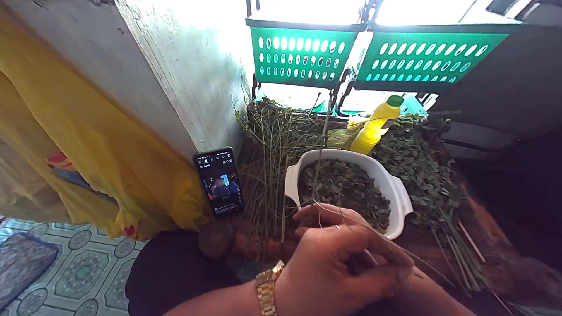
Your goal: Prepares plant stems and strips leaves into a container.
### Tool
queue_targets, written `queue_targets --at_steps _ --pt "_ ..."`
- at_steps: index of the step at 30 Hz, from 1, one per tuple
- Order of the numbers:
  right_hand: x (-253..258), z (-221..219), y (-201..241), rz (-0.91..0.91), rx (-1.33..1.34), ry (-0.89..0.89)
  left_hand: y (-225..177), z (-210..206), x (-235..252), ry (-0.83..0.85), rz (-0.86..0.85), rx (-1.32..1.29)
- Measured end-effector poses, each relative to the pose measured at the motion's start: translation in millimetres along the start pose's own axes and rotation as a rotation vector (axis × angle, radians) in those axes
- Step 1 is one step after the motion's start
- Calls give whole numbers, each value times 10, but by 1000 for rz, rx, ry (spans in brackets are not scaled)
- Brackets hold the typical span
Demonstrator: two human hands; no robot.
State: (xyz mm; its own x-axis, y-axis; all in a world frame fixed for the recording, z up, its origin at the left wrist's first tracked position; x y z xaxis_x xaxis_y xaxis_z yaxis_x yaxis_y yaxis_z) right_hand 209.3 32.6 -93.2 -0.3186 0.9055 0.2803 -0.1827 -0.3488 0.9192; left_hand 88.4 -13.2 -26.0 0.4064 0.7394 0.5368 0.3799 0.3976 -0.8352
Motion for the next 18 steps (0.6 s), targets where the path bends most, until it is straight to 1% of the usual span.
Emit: queue_targets --at_steps 1,2,4,6,8,10,11,12,14,16,18 --pt "29 50 300 -236 -68 56 -12 -18 -4 22 -9 4" --pt "37 85 446 -293 -85 55 -30 -33 -10 61 -9 26" --pt "24 171 574 -221 -85 -26 -95 -51 -25 210 11 144" --pt "16 316 664 -170 -74 -104 -175 -55 -51 429 34 296" --pt "-8 491 739 -151 -67 -168 -233 -58 -101 623 12 417" --pt "-44 641 816 -140 -73 -207 -287 -61 -142 751 -50 459" --pt "-65 698 864 -146 -81 -215 -320 -60 -146 785 -77 458" --pt "-83 737 921 -160 -89 -228 -356 -57 -145 793 -97 455" --pt "-114 784 1008 -165 -99 -267 -422 -22 -149 730 -115 489" --pt "-141 810 1074 -154 -80 -336 -459 64 -142 565 -103 622" --pt "-163 795 1192 -180 -74 -413 -443 184 -106 325 -67 769"
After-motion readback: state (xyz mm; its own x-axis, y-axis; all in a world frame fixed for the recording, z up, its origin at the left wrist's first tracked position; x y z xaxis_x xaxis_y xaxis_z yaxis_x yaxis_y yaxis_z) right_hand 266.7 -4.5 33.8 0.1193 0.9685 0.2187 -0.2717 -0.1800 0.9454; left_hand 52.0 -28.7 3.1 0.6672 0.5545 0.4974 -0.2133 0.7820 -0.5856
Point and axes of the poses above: each hand's wrist, its own x-axis towards the middle knuckle, its own z-axis out of the back of the hand, y = z × x, the point moved 2 cm from there along x, towards the middle knuckle, and after that the axes turned 4 degrees about -y, right-handed, at the moved point
